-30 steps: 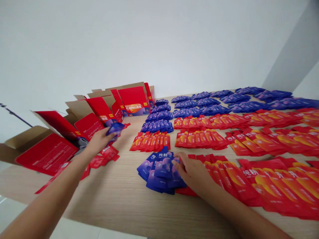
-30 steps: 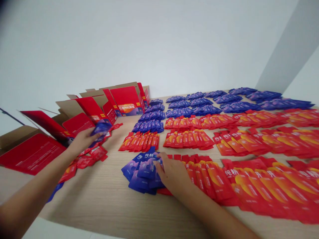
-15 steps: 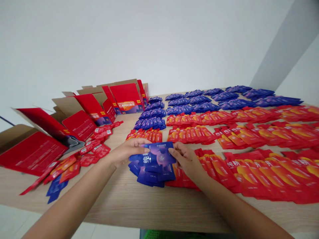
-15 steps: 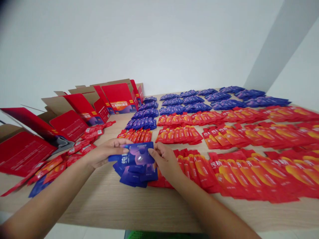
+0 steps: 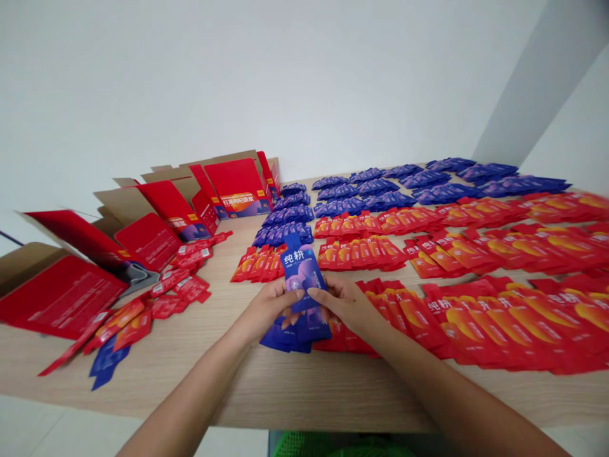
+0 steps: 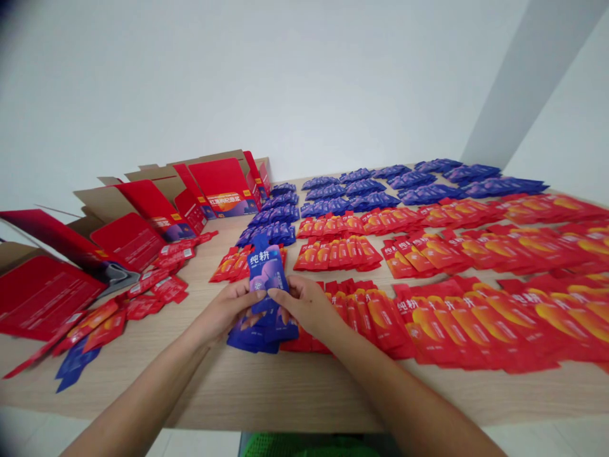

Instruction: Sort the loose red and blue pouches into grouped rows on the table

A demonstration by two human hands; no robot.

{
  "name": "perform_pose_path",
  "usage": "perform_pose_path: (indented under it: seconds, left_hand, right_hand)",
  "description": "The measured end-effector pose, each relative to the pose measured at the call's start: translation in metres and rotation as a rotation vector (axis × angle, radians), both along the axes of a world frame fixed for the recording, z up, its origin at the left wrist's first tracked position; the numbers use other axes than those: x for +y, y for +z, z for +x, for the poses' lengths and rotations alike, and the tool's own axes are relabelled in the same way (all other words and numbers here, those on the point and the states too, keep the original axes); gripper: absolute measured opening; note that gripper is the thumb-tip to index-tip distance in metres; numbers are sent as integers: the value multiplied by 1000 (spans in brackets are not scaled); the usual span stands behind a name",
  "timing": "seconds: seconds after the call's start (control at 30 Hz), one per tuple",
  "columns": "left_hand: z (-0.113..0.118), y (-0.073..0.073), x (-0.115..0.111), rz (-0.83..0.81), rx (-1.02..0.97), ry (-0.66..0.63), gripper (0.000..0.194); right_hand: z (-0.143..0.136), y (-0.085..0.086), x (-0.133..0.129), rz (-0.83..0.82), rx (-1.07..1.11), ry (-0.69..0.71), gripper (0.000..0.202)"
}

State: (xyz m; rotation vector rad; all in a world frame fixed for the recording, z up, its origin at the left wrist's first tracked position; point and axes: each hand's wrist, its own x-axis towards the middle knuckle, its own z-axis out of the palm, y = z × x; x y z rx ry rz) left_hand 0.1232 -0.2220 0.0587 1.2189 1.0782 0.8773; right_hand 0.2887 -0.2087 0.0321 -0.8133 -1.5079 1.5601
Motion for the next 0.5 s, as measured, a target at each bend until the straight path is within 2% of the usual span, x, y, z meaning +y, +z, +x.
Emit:
perform_pose_path:
  seconds: [0.1,0.2,0.3,0.4,0.43,0.5]
  left_hand:
    - [-2,1,-4,-8,60,-90,36]
    - [2,-4,-10,-17,70,-54,34]
    - [5,-6,-16,-50,121,-51,34]
    - [-3,-3,-14,-71,304,-104,39]
    - [-9,-2,-10,-48,367,-84,42]
    - [-27,0,1,38,455,57,47]
  right_hand:
    - [0,-1,-1,28,-35,62,31]
    - [-3,-3,-5,32,-72,94,28]
    - [-5,-4,-6,122,-100,-3,25]
    - [-1,-3,-1,149,-67,-92,21]
    - [1,-2,1,105,-85,-99,19]
    - [6,-1,6,-1,-236,-72,19]
